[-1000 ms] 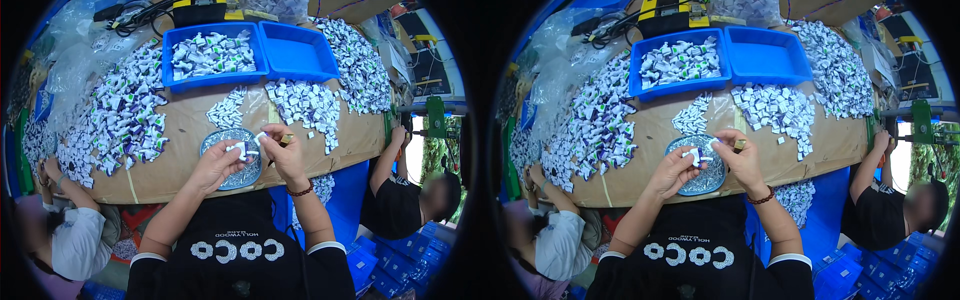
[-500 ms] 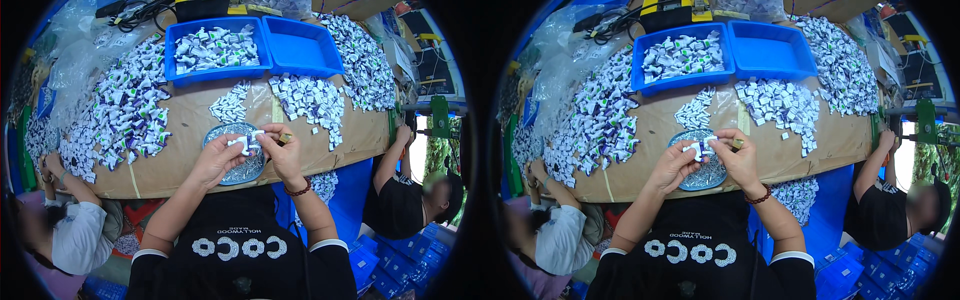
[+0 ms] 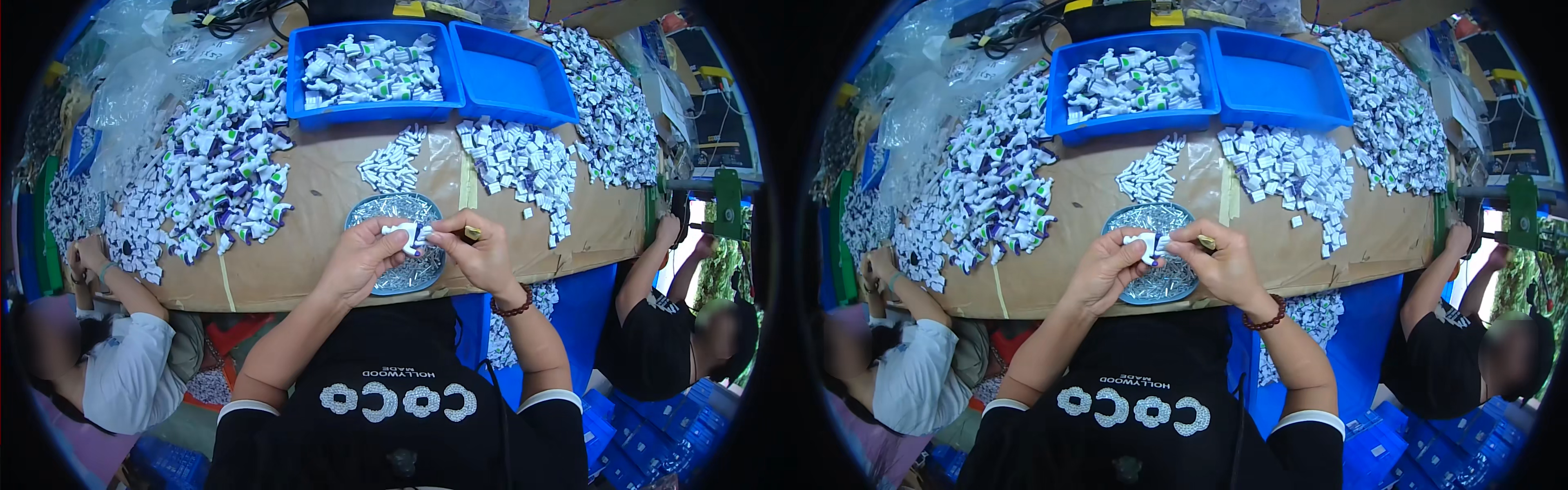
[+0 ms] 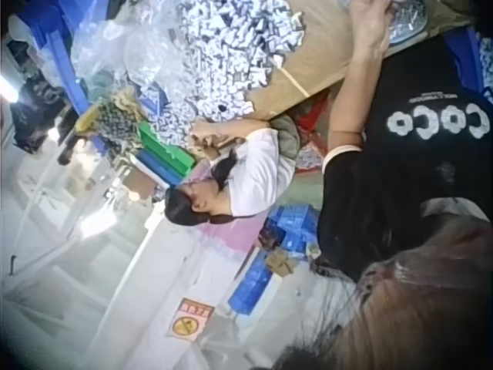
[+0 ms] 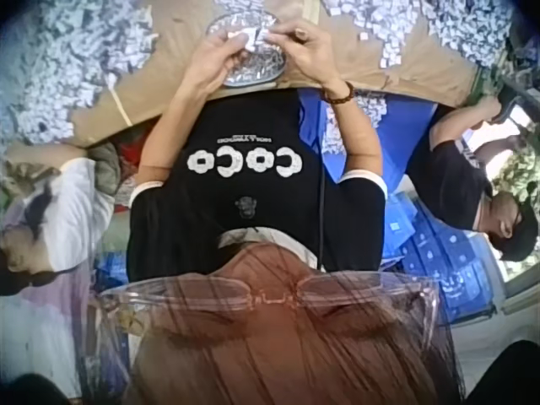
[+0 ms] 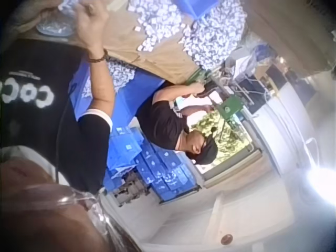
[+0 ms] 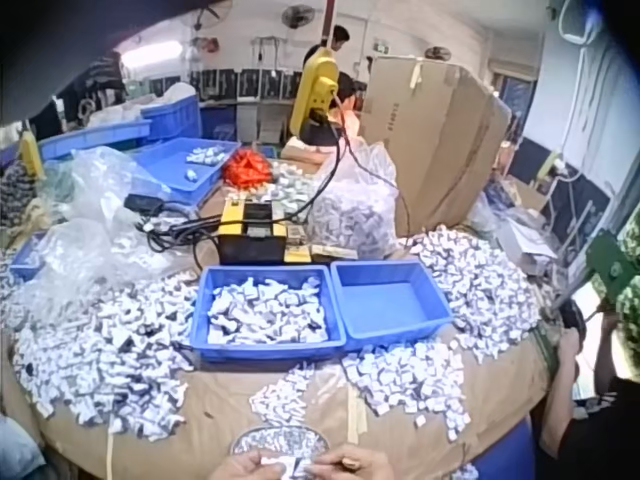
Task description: Sorting small white and purple components and placing them into a central pile or container at a factory workbench.
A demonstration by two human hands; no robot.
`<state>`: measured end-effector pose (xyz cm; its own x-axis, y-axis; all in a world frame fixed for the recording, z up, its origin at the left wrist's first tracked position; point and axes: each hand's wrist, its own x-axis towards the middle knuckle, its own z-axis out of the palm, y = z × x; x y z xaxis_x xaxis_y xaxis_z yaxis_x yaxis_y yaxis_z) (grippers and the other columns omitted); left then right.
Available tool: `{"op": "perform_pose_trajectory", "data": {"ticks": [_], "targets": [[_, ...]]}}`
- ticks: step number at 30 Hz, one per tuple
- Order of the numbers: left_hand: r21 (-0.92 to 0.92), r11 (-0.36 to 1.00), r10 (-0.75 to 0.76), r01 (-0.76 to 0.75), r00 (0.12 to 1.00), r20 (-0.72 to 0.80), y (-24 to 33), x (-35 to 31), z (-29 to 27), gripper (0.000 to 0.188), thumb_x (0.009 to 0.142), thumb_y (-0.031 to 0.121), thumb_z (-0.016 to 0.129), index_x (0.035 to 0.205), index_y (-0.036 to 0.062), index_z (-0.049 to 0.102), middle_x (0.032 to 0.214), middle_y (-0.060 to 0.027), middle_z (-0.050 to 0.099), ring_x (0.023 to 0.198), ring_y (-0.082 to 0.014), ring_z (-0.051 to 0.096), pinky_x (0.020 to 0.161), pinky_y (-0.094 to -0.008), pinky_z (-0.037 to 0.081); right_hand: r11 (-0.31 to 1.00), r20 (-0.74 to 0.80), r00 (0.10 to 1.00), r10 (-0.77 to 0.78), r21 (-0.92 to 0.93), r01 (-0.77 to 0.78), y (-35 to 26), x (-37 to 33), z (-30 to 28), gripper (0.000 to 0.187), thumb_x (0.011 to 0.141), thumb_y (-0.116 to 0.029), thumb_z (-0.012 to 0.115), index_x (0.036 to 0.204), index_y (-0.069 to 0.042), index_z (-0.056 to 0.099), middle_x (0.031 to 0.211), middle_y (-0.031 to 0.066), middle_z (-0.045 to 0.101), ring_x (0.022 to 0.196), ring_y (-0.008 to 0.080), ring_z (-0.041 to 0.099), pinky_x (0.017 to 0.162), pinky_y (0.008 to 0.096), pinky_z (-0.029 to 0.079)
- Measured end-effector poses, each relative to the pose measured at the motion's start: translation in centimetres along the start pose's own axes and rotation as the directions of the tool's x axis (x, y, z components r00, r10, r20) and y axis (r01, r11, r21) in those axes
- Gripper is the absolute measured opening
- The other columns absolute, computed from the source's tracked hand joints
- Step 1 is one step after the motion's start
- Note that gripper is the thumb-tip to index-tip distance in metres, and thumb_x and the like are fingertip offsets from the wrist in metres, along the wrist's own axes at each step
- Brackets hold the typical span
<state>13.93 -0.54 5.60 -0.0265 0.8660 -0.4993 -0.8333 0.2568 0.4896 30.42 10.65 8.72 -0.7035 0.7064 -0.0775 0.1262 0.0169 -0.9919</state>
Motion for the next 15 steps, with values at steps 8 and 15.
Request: {"op": "perform_pose_trajectory", "data": {"ticks": [8,15], "targets": [[0.169,0.982,0.083,-0.088,0.996,0.036,-0.24,-0.23,0.08,0.019,0.091,0.006,0.061,0.109,0.0009,0.059,0.1,-0.0093,0.065,0.088,-0.014,0.064,0.076,-0.0248,0.053,0.993,0.077,0.997,0.021,-0.118,-0.012,-0.81,-0.17,-0.19,0.007,0.083,0.0,0.069,0.09,0.002,0.066,0.084,0.0049,0.067,0.079,0.0073,0.06,0.071,0.0225,0.048],[0.264,0.941,0.203,-0.211,0.977,0.06,-0.31,-0.76,0.33,0.021,0.088,0.003,0.065,0.107,-0.0018,0.059,0.1,-0.0079,0.065,0.09,-0.0118,0.062,0.081,-0.0251,0.051,0.987,0.06,0.997,0.053,-0.152,-0.044,-0.87,-0.17,0.23,0.006,0.083,0.001,0.069,0.087,0.001,0.066,0.082,0.005,0.067,0.079,0.0076,0.059,0.07,0.0225,0.048]]}}
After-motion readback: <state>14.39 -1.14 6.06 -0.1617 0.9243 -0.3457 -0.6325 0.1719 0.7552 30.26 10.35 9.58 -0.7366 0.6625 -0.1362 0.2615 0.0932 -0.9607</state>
